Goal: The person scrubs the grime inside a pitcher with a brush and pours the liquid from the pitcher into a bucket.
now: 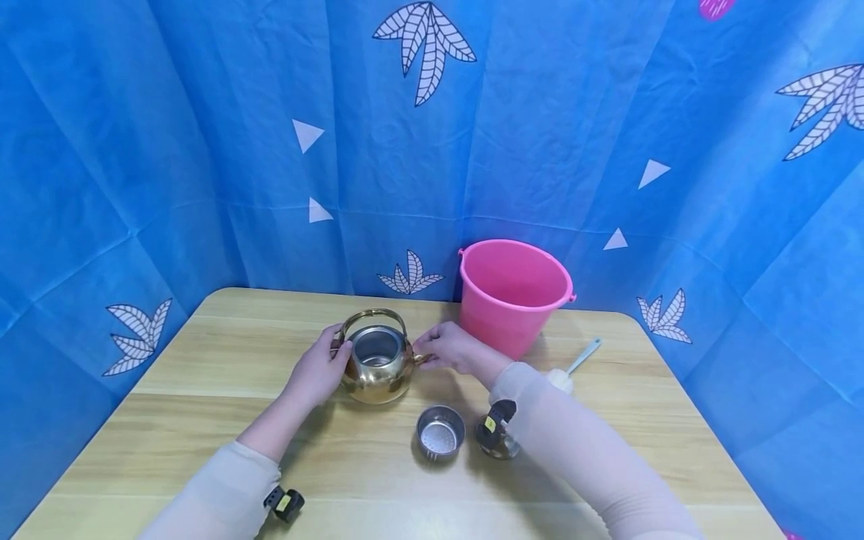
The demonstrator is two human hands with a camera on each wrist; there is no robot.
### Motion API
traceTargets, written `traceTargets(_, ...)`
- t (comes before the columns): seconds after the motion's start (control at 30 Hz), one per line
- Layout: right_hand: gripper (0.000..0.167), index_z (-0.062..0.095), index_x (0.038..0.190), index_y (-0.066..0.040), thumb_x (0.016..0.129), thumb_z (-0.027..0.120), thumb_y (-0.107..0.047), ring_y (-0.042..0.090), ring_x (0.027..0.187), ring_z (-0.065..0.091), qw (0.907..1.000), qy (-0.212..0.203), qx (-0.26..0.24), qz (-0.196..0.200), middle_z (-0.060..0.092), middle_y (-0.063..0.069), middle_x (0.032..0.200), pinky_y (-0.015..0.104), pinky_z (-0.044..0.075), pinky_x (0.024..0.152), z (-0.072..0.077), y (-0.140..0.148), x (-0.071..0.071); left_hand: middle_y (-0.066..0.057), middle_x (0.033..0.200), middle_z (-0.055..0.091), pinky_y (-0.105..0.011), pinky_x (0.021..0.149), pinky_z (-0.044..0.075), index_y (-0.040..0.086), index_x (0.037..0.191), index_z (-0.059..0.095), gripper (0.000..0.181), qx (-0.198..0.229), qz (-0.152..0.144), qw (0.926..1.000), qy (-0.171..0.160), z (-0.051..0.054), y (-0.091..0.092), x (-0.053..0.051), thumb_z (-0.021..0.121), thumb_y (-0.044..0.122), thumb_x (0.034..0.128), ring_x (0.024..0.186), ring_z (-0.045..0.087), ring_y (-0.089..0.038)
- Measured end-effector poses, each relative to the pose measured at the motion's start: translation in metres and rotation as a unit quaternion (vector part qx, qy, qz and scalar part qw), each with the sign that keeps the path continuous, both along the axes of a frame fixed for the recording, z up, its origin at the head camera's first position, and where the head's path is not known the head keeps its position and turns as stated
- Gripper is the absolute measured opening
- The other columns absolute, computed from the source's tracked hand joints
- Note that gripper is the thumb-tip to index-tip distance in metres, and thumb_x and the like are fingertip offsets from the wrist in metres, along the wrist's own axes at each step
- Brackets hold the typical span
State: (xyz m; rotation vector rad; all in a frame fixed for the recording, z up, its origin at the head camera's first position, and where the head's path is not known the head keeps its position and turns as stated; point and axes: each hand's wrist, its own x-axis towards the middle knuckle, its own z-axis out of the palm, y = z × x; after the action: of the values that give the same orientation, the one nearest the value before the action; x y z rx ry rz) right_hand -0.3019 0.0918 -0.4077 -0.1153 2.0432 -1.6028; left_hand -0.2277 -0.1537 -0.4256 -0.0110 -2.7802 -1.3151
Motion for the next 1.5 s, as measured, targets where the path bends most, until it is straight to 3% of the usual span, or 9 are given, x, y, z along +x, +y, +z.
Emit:
traceTargets(0.5, 0.023, 0.062, 0.117, 0.014, 0.097, 0.059, 0.005, 0.032, 0.102, 0.07, 0.9999, 0.01, 0.008, 0.008, 0.065, 0.024, 0.118, 0.047, 0.053, 0.096, 0.004, 0.006, 0.003, -0.026, 0.141, 0.053, -0.059, 0.109, 0.037, 0.004, 0.156, 0.029, 0.056, 0.001, -0.003, 1.0, -0.003, 0.004, 0.004, -0.003, 0.041, 0.031, 0.1077, 0.131, 0.051, -0.042)
traceTargets(1.27, 0.023, 0.06, 0.119, 0.015, 0.098, 0.057, 0.005, 0.032, 0.101, 0.069, 0.9995, 0.026, 0.004, -0.018, 0.062, 0.025, 0.122, 0.048, 0.052, 0.096, 0.046, 0.027, 0.011, -0.024, 0.143, 0.052, -0.059, 0.111, 0.035, 0.009, 0.156, 0.031, 0.055, 0.023, -0.026, 0.9994, -0.001, 0.044, 0.023, -0.011, 0.043, 0.03, 0.1071, 0.133, 0.049, -0.042)
traceTargets(1.5, 0.025, 0.059, 0.121, 0.015, 0.099, 0.055, 0.004, 0.031, 0.103, 0.069, 0.9989, 0.043, 0.01, -0.016, 0.062, 0.026, 0.123, 0.039, 0.059, 0.086, 0.058, 0.037, 0.01, -0.025, 0.143, 0.052, -0.055, 0.111, 0.038, 0.008, 0.156, 0.031, 0.056, 0.047, -0.033, 0.9983, 0.009, 0.054, 0.031, -0.015, 0.046, 0.028, 0.1058, 0.132, 0.05, -0.041)
